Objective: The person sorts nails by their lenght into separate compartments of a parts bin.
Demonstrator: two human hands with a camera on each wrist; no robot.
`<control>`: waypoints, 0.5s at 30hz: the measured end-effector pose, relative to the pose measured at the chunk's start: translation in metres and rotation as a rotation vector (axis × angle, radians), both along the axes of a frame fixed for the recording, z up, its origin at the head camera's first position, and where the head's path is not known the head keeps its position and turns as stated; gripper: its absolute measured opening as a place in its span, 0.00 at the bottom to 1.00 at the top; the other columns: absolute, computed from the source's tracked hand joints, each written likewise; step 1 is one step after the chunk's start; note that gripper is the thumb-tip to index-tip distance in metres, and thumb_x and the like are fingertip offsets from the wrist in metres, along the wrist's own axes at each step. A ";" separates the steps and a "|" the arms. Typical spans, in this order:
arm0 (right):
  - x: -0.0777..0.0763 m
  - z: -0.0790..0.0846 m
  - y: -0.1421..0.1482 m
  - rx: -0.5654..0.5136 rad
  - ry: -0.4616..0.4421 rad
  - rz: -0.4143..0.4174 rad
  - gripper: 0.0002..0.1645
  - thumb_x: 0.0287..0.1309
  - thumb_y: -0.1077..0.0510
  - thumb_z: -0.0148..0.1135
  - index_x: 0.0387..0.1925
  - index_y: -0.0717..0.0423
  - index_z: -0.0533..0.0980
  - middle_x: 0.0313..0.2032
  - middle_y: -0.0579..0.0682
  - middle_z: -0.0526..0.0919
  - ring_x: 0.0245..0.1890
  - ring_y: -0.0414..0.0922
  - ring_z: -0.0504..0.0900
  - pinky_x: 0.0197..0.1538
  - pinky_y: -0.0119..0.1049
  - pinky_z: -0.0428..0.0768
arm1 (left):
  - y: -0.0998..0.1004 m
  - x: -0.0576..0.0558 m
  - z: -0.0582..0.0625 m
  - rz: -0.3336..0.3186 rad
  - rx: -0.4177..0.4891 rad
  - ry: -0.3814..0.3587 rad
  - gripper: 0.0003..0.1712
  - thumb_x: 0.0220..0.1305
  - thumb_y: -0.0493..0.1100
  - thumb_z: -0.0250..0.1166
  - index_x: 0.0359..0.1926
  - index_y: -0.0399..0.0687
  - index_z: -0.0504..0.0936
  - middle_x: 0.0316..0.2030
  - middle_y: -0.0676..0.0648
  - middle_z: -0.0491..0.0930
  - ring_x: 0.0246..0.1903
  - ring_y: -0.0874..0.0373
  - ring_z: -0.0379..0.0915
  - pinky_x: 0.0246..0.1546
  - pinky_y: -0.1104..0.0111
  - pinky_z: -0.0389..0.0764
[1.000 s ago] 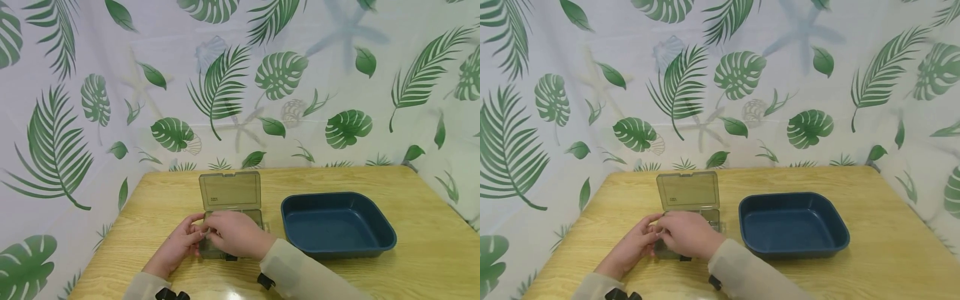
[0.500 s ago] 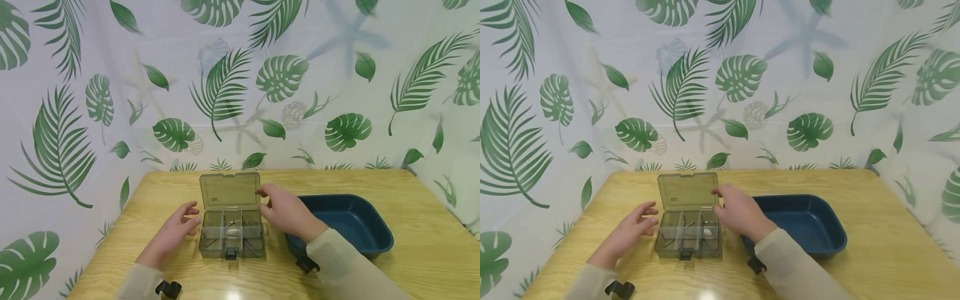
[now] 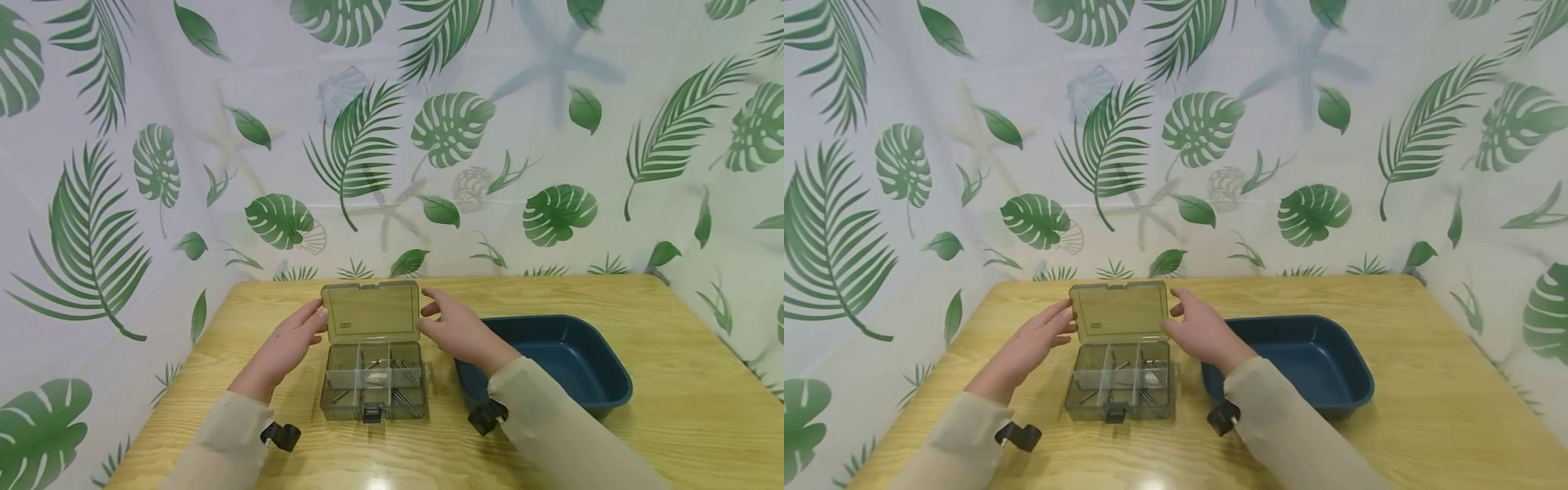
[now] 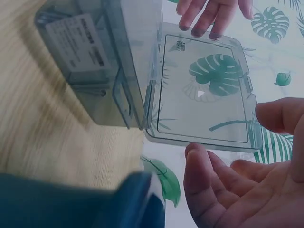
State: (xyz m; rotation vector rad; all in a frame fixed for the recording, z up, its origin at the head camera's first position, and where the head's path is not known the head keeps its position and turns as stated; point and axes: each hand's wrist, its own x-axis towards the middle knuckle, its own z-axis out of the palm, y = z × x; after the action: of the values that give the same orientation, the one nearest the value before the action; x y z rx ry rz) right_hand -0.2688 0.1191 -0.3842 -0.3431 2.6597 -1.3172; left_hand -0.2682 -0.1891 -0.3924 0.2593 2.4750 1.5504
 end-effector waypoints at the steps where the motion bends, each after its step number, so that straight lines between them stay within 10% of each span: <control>1: -0.001 0.000 -0.001 0.001 -0.002 -0.007 0.43 0.71 0.49 0.55 0.80 0.51 0.51 0.64 0.56 0.73 0.57 0.54 0.78 0.48 0.49 0.80 | 0.000 -0.001 0.000 -0.003 0.003 0.002 0.38 0.80 0.62 0.44 0.81 0.51 0.48 0.71 0.34 0.64 0.67 0.33 0.64 0.69 0.37 0.55; 15: 0.024 -0.004 -0.002 -0.075 -0.010 0.031 0.42 0.70 0.38 0.58 0.76 0.49 0.57 0.67 0.54 0.69 0.64 0.54 0.74 0.59 0.56 0.76 | -0.010 0.014 -0.002 -0.096 0.068 0.020 0.36 0.81 0.60 0.44 0.79 0.49 0.50 0.73 0.34 0.57 0.69 0.36 0.61 0.70 0.42 0.58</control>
State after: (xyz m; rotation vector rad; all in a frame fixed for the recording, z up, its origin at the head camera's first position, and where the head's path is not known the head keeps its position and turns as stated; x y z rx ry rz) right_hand -0.2450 0.1174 -0.3878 -0.3838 2.5908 -1.4082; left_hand -0.2543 -0.1990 -0.3942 0.3996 2.3897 1.6019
